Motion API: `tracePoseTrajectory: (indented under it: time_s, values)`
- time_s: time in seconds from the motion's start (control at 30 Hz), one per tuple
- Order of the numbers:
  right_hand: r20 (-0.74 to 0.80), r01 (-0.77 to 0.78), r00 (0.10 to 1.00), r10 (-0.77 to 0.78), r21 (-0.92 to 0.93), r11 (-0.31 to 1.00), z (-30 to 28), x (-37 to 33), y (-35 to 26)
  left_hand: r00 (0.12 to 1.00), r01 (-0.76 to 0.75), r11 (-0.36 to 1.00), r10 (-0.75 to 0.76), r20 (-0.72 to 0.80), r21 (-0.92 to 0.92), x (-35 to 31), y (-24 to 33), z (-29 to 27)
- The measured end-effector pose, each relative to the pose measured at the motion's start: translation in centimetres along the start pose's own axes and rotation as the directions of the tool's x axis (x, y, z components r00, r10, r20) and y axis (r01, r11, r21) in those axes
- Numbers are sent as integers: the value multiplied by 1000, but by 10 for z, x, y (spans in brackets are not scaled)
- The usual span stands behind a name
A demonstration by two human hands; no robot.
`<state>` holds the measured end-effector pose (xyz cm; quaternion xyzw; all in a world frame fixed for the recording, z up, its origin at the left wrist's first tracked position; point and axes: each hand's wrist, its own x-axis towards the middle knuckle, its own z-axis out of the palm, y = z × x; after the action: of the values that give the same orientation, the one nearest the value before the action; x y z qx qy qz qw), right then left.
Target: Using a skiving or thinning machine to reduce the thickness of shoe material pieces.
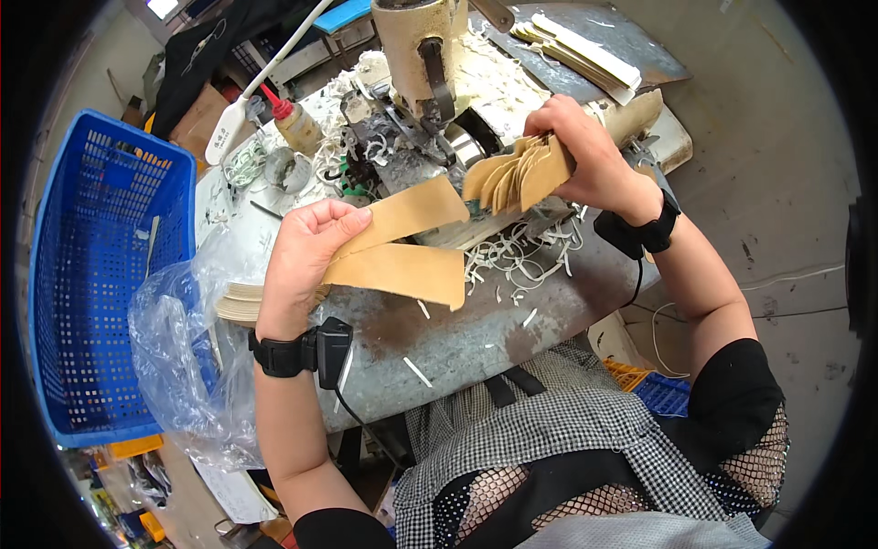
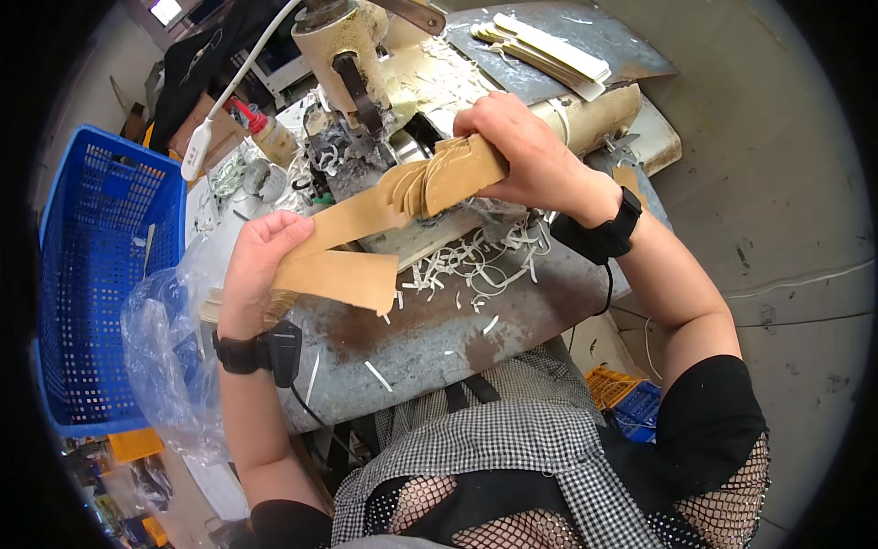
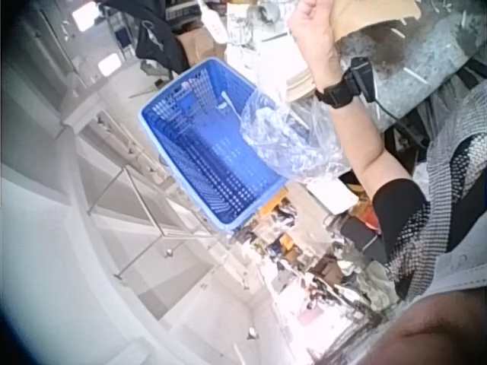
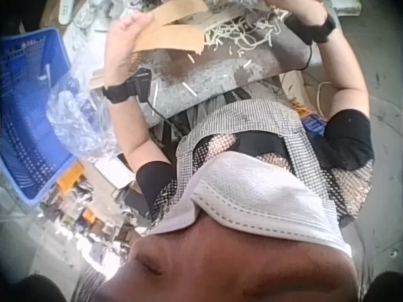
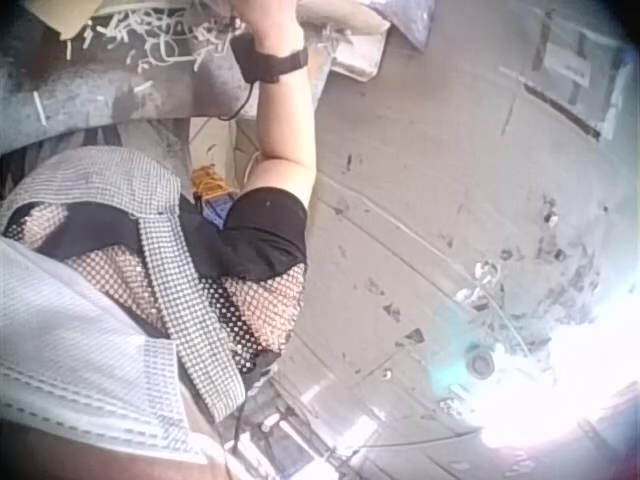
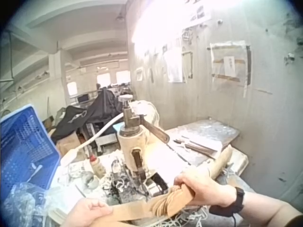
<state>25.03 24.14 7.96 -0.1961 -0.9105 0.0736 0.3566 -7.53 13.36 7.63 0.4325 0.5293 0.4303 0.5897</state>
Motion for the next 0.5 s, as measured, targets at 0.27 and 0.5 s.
tracePoseTrajectory:
  time_s: [0.27,0.5]
  values:
    - [143,113,985,-92,-140,984,12,11,-12,998,-57,991,62,-34,121,14,0,20]
    - [109,69,992,-63,-58,996,4,5,1,990,5,1000,-2,142,-22,-1,-1,7]
